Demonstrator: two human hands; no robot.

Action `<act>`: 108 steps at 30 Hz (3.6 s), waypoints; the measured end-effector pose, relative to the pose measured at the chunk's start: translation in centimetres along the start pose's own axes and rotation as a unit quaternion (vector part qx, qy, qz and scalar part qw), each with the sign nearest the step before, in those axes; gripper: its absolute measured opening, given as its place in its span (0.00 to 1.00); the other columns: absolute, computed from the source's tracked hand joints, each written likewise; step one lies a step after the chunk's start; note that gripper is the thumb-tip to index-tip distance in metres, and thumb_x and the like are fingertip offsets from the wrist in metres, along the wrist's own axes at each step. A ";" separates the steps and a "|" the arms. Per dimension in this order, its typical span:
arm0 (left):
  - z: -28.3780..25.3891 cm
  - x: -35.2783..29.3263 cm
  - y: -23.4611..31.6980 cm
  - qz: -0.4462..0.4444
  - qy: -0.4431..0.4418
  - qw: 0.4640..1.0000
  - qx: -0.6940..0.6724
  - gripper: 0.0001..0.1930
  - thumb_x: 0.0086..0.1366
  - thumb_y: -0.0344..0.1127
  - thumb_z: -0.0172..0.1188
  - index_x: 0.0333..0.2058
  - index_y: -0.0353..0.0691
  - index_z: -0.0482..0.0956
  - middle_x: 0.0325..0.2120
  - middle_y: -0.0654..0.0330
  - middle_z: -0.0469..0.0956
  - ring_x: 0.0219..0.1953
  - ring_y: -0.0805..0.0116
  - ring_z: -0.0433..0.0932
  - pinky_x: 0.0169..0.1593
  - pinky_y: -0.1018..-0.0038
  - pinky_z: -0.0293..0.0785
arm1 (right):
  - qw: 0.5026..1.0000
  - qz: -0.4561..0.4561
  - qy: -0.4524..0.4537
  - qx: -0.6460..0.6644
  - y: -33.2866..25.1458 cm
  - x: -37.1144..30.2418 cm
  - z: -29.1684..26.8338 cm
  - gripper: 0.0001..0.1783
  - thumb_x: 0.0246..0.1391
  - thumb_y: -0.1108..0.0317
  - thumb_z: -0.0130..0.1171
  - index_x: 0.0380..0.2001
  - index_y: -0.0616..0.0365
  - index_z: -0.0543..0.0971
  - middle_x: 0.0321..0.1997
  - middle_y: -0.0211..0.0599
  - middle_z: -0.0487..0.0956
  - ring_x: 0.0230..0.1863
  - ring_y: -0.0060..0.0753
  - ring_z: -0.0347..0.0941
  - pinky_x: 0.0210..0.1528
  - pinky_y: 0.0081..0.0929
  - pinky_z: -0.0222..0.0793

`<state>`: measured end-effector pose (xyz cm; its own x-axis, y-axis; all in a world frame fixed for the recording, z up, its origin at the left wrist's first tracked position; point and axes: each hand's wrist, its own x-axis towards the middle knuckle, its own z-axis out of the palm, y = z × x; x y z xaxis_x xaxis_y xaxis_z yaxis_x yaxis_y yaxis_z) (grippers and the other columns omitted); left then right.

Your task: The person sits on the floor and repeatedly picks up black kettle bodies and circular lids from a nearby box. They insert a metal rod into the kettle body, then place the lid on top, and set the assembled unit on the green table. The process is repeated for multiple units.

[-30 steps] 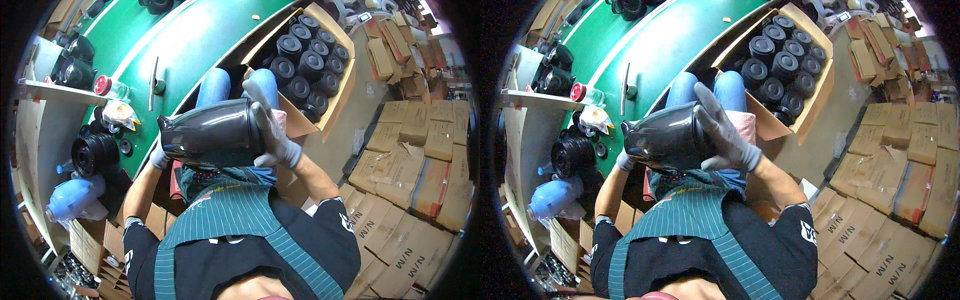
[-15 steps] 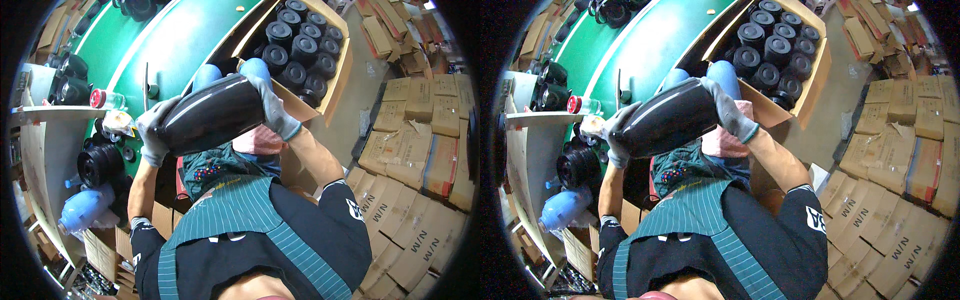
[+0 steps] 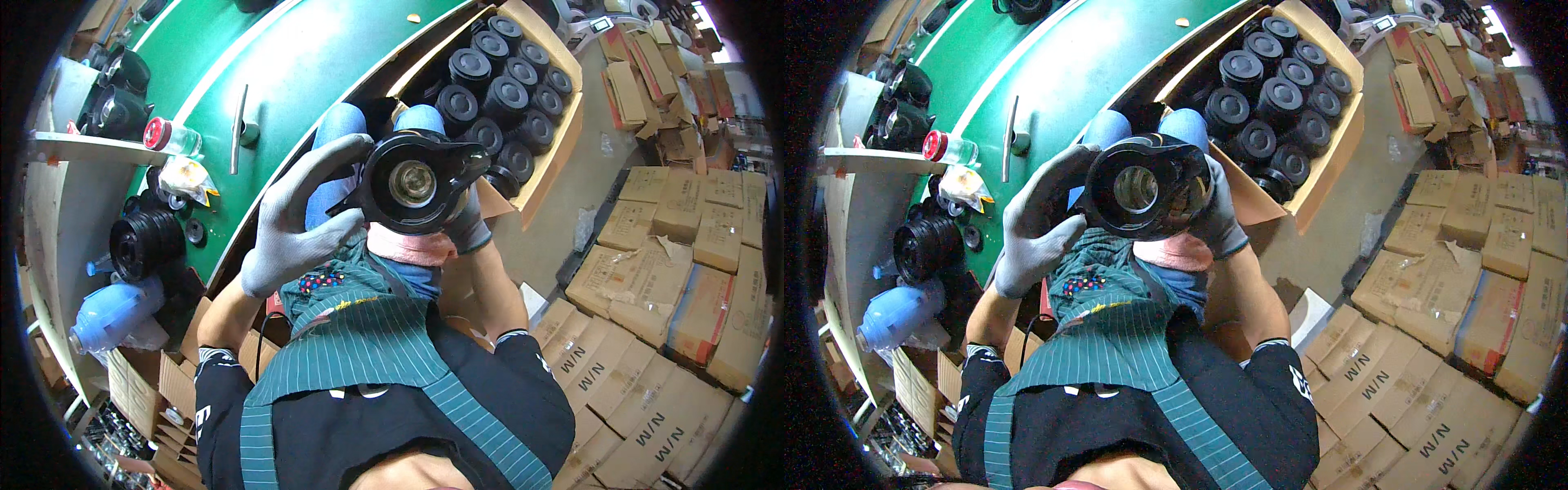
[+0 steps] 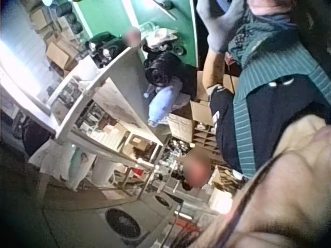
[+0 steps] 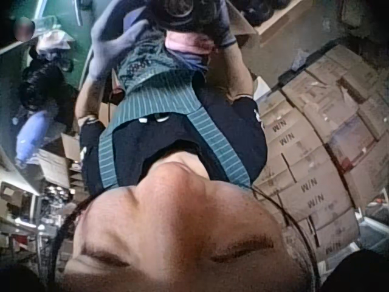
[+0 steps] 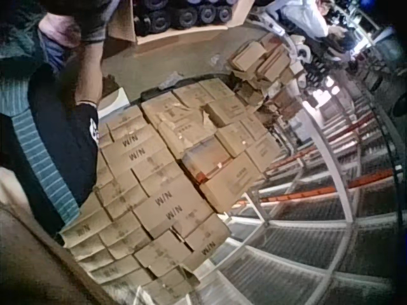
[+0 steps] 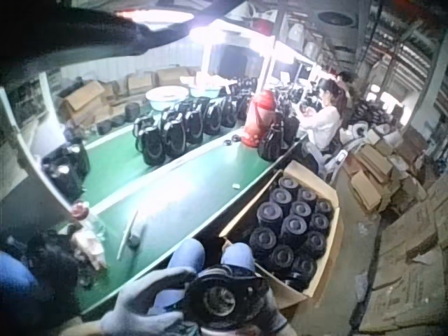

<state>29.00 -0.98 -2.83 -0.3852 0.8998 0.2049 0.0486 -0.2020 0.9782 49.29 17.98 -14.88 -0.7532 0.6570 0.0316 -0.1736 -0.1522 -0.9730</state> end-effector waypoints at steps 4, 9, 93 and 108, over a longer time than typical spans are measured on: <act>-0.2 0.4 0.8 0.013 0.006 0.999 0.034 0.36 0.58 0.20 0.69 0.68 0.30 0.76 0.64 0.45 0.79 0.68 0.53 0.79 0.72 0.58 0.73 | 1.000 0.007 0.005 0.003 0.4 0.0 0.1 0.29 0.49 0.69 0.81 0.55 0.60 0.81 0.54 0.27 0.86 0.54 0.19 0.78 0.60 0.28 0.78; -0.8 0.2 2.2 0.277 0.014 0.886 0.370 0.28 0.58 0.31 0.76 0.59 0.39 0.85 0.60 0.48 0.82 0.63 0.45 0.80 0.66 0.52 0.77 | 0.975 0.061 0.137 0.164 1.9 -1.0 0.5 0.36 0.50 0.67 0.82 0.60 0.62 0.77 0.61 0.34 0.83 0.60 0.29 0.79 0.64 0.34 0.79; 0.0 12.1 -13.1 -0.125 -0.270 0.952 -0.075 0.33 0.85 0.51 0.41 0.32 0.38 0.91 0.28 0.58 0.89 0.32 0.64 0.88 0.44 0.68 0.83 | 0.725 -0.217 -0.564 -0.330 -8.3 3.6 7.7 0.15 0.50 0.61 0.71 0.14 0.50 0.79 0.18 0.28 0.71 0.29 0.34 0.73 0.48 0.41 0.75; 3.1 12.3 -17.8 0.267 -0.230 0.936 0.021 0.23 0.85 0.47 0.45 0.50 0.37 0.86 0.25 0.50 0.82 0.29 0.51 0.82 0.39 0.60 0.79 | 0.730 -0.201 -0.530 -0.382 -8.5 2.5 9.4 0.12 0.55 0.59 0.68 0.22 0.50 0.83 0.25 0.31 0.76 0.37 0.39 0.79 0.58 0.50 0.78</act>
<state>26.28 14.89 -17.62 0.1421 0.7487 0.6475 0.1609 -0.6629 0.7312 42.90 13.99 -4.41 -0.8768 -0.4669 0.1149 -0.4160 0.6170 -0.6681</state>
